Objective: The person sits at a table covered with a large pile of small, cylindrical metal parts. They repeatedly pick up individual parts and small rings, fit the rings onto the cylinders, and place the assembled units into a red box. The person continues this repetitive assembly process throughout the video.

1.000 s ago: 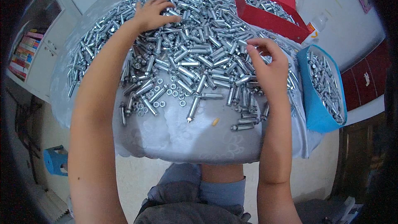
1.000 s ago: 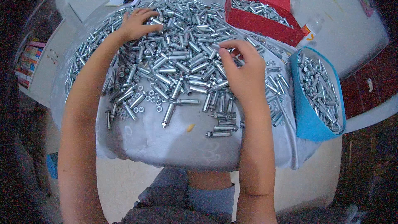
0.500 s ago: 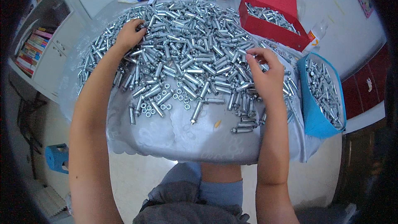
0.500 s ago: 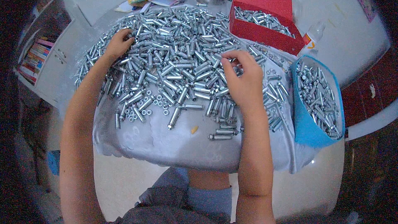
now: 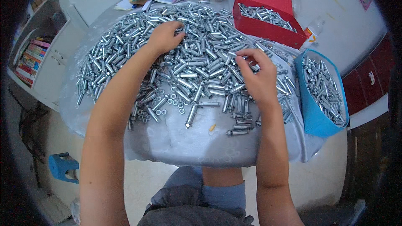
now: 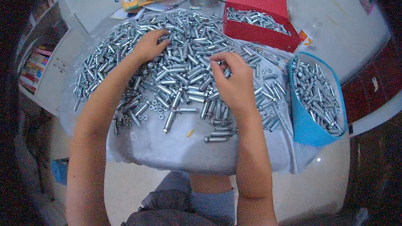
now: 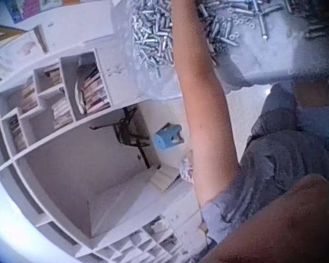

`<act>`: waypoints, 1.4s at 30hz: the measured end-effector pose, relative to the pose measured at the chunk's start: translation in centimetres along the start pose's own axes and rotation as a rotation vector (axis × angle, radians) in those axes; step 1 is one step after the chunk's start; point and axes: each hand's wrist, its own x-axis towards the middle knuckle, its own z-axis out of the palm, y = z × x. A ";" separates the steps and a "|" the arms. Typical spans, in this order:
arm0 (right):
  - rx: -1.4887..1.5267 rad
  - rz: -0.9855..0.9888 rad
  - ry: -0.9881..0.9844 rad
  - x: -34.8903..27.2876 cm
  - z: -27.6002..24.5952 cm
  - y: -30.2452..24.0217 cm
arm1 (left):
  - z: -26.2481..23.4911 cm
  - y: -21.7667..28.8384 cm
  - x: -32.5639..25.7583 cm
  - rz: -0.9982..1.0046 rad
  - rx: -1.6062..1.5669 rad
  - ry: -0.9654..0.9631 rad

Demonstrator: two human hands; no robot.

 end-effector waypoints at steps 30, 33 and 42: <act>0.028 0.046 -0.016 0.0 -0.1 0.1 | -5.3 -6.4 -2.7 -0.276 0.228 0.026; 0.030 0.035 -0.023 -0.1 0.0 -0.1 | -2.9 -2.7 -0.1 -0.085 -0.150 -0.125; 0.017 0.026 -0.026 -0.2 0.1 0.2 | -1.6 1.1 -2.3 -0.014 -0.131 -0.141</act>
